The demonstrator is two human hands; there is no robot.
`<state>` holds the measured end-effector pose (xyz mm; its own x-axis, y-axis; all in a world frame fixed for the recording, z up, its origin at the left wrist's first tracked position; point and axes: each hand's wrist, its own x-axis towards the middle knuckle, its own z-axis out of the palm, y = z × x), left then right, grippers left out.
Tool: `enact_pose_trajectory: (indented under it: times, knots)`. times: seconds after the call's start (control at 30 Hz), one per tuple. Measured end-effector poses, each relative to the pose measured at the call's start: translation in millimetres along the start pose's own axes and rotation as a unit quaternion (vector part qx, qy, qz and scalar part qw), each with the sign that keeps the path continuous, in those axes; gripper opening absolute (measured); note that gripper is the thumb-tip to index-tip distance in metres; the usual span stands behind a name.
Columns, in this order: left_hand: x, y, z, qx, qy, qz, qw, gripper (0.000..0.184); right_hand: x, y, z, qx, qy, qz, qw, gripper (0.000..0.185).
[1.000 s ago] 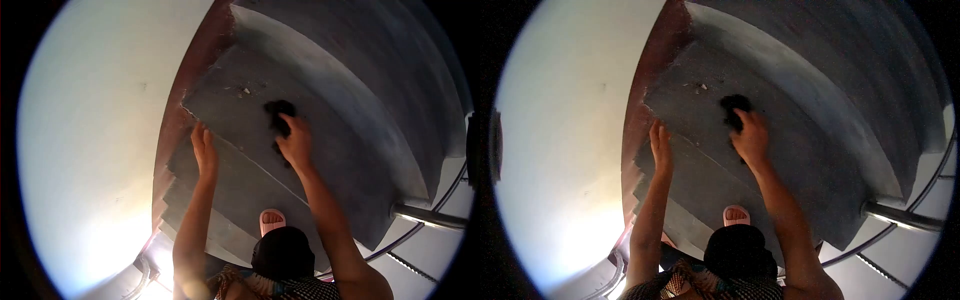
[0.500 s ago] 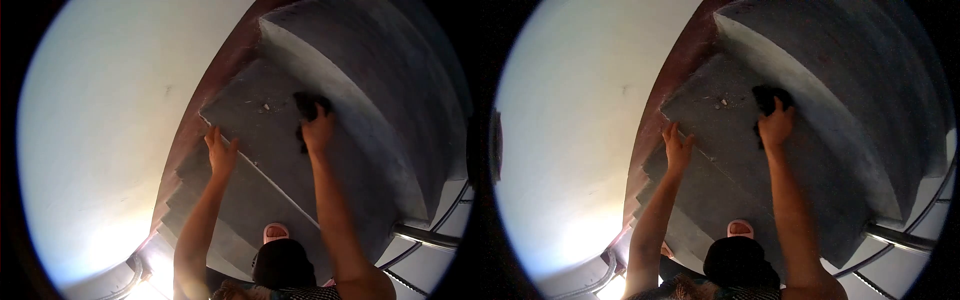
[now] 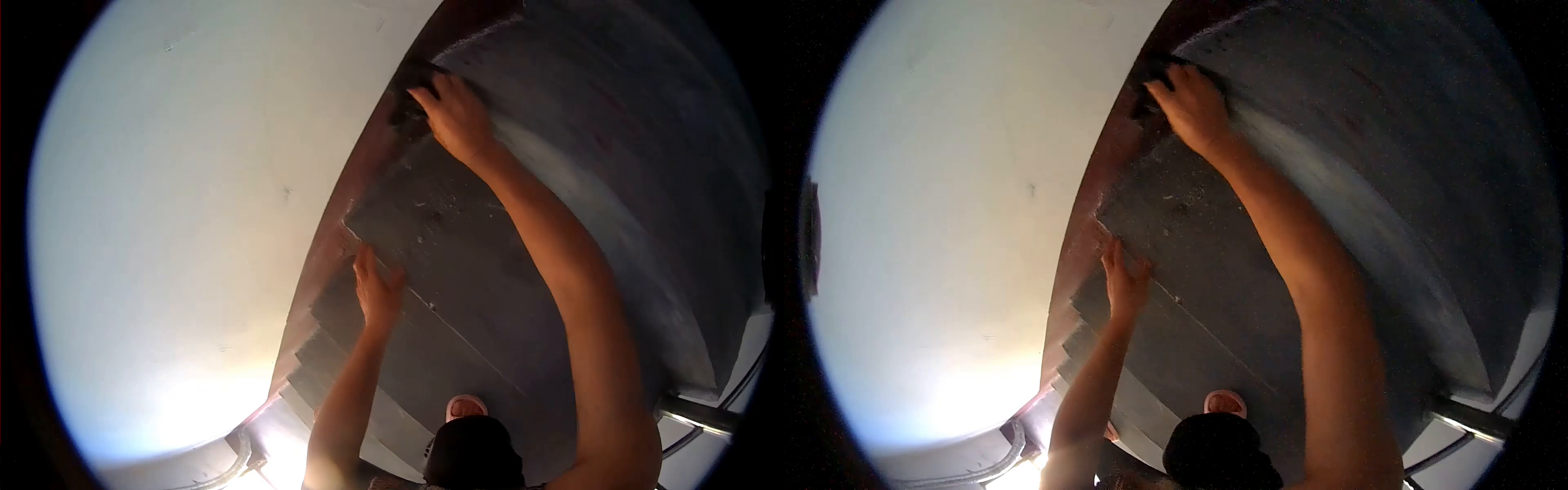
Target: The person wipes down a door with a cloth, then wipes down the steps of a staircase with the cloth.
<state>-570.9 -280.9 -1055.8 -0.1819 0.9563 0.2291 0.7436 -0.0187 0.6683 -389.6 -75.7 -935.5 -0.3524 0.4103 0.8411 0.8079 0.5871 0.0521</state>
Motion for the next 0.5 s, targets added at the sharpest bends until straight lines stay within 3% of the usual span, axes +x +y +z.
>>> enact_pose_trajectory:
  times: [0.1,0.17,0.23,0.27,0.33,0.47,0.5]
  knots:
    - [6.9,-0.9,-3.7,0.034,-0.026,-0.013,0.999,0.064,-33.0,4.3,31.2,-0.03,-0.053,0.042,0.997,0.026]
    - [-2.0,-4.8,-4.6,0.016,-0.023,0.036,0.999,0.064,-61.8,-1.5,40.8,-0.029,-0.107,0.085,0.99,0.025]
    - [-4.1,-0.1,-6.0,0.018,-0.023,0.028,0.999,0.064,-85.1,1.0,42.9,-0.01,-0.209,0.118,0.971,0.038]
    - [0.2,3.0,-4.2,0.019,-0.013,0.021,0.999,0.064,-78.0,5.9,38.9,-0.012,-0.206,0.112,0.972,0.038]
    - [-3.5,-0.6,-4.7,0.012,-0.015,0.029,0.999,0.065,-67.2,7.2,17.9,0.188,-0.338,0.174,0.906,0.04]
    - [-1.3,-4.7,2.8,0.007,-0.012,0.005,1.0,0.066,-42.5,-9.6,-24.9,0.22,-0.255,0.131,0.932,0.04]
    - [-1.8,-4.2,2.7,0.011,-0.013,0.005,1.0,0.066,-35.0,-11.5,-26.8,0.22,-0.149,0.138,0.954,0.04]
